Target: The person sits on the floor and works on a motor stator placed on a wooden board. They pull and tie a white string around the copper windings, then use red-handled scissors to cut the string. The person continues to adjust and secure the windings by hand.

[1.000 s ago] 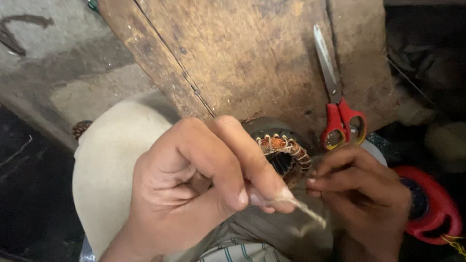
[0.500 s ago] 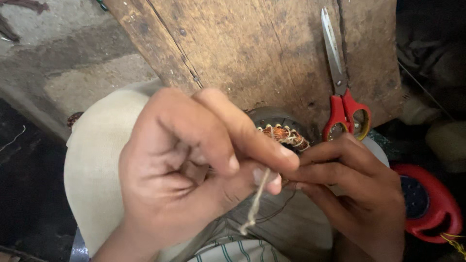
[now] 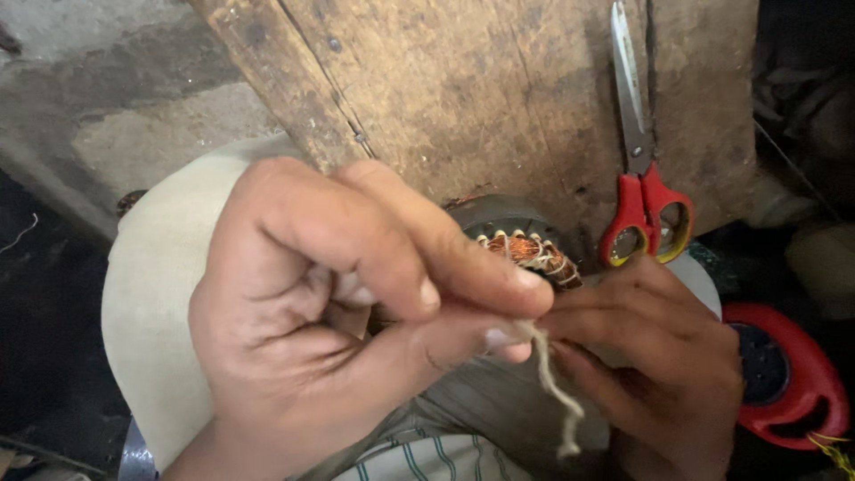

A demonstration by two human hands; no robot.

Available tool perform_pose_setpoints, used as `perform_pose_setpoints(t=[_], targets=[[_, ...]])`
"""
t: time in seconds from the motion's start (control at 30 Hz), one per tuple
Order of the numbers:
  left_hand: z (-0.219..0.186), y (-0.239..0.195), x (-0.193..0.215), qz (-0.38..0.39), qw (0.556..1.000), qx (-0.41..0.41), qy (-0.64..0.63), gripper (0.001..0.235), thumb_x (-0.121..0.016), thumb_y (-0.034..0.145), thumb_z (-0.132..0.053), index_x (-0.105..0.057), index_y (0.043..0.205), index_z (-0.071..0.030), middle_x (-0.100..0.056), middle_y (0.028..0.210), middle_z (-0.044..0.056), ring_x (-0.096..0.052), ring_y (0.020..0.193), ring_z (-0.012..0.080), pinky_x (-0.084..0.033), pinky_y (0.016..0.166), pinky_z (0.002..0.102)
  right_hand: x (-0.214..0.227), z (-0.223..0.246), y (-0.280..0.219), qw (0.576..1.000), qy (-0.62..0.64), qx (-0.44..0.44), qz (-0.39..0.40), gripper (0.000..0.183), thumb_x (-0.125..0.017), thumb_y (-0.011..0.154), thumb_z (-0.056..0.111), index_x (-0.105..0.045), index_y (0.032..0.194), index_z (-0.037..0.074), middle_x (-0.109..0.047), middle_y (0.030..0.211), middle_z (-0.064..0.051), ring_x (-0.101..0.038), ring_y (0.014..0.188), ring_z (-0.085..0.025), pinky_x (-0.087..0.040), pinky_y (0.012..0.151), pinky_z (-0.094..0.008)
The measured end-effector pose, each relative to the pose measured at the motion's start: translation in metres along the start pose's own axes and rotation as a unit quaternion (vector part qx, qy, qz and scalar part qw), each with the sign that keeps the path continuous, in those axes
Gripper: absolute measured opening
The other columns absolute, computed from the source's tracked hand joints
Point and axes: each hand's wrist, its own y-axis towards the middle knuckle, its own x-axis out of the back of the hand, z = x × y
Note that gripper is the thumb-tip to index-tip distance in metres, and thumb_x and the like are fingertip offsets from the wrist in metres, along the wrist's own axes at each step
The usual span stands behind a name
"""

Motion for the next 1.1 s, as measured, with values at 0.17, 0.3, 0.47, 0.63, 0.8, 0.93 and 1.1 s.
perform_pose_setpoints(t=[0.17,0.3,0.47,0.63,0.8,0.93,1.1], targets=[[0.001,0.0,0.002,-0.001,1.0,0.001,-0.003,0.034,-0.071,0.1,0.018,-0.044,0.109,-0.001,-0.069,0.102,0.024,-0.078,0.095,0.0241,-0.068,0.083,0.032,-0.005,-0.003,-0.014,0.997,-0.042,-0.056,-0.032,0.03,-0.086,0.061,0.01,-0.076,0.088,0.007,-0.054,0.081,-0.001,-0.056,0.071,-0.012,-0.04,0.063,-0.028],[0.002,0.002,0.002,0.002,1.0,0.003,-0.012,0.036,-0.071,0.1,0.018,-0.045,0.113,-0.002,-0.069,0.102,0.024,-0.078,0.095,0.0239,-0.068,0.083,0.032,-0.005,-0.013,-0.015,0.997,-0.039,-0.057,-0.029,0.028,-0.085,0.062,0.009,-0.075,0.088,0.006,-0.052,0.078,0.0,-0.055,0.071,-0.01,-0.038,0.062,-0.027],[0.003,0.003,0.004,0.012,1.0,0.003,-0.025,0.035,-0.07,0.099,0.019,-0.045,0.11,-0.002,-0.07,0.104,0.025,-0.078,0.094,0.0238,-0.072,0.084,0.032,-0.008,-0.01,-0.015,0.997,-0.007,-0.071,-0.037,0.031,-0.085,0.062,0.01,-0.076,0.092,0.007,-0.051,0.077,0.001,-0.051,0.07,-0.011,-0.036,0.061,-0.027],[0.004,0.004,0.004,0.012,1.0,0.001,-0.013,0.035,-0.069,0.099,0.019,-0.045,0.113,-0.002,-0.069,0.105,0.025,-0.078,0.094,0.0225,-0.069,0.083,0.032,-0.006,-0.004,-0.007,0.997,-0.051,-0.053,-0.039,0.031,-0.085,0.057,0.011,-0.076,0.087,0.008,-0.046,0.071,0.001,-0.048,0.068,-0.012,-0.035,0.064,-0.031],[-0.002,0.004,0.001,0.01,0.999,0.012,0.033,0.032,-0.069,0.102,0.017,-0.044,0.112,0.0,-0.067,0.109,0.023,-0.076,0.1,0.0205,-0.071,0.086,0.029,-0.006,0.001,-0.006,0.993,-0.101,-0.056,-0.017,0.031,-0.085,0.059,0.012,-0.076,0.089,0.009,-0.046,0.072,-0.001,-0.05,0.07,-0.016,-0.037,0.065,-0.033],[-0.005,0.008,0.0,0.01,0.995,0.024,0.095,0.034,-0.069,0.097,0.016,-0.043,0.112,0.0,-0.066,0.107,0.02,-0.075,0.096,0.0179,-0.068,0.083,0.027,-0.006,0.0,-0.004,0.986,-0.165,-0.028,0.022,0.03,-0.087,0.062,0.016,-0.078,0.091,0.012,-0.045,0.073,-0.004,-0.049,0.071,-0.02,-0.037,0.061,-0.035],[0.004,0.015,0.003,0.002,0.996,-0.006,0.087,0.032,-0.066,0.098,0.016,-0.043,0.114,0.001,-0.064,0.111,0.02,-0.072,0.084,0.0135,-0.064,0.074,0.025,-0.005,0.005,-0.004,0.975,-0.219,0.025,0.029,0.02,-0.085,0.071,0.018,-0.077,0.088,0.013,-0.046,0.076,-0.008,-0.05,0.073,-0.025,-0.04,0.06,-0.039]])
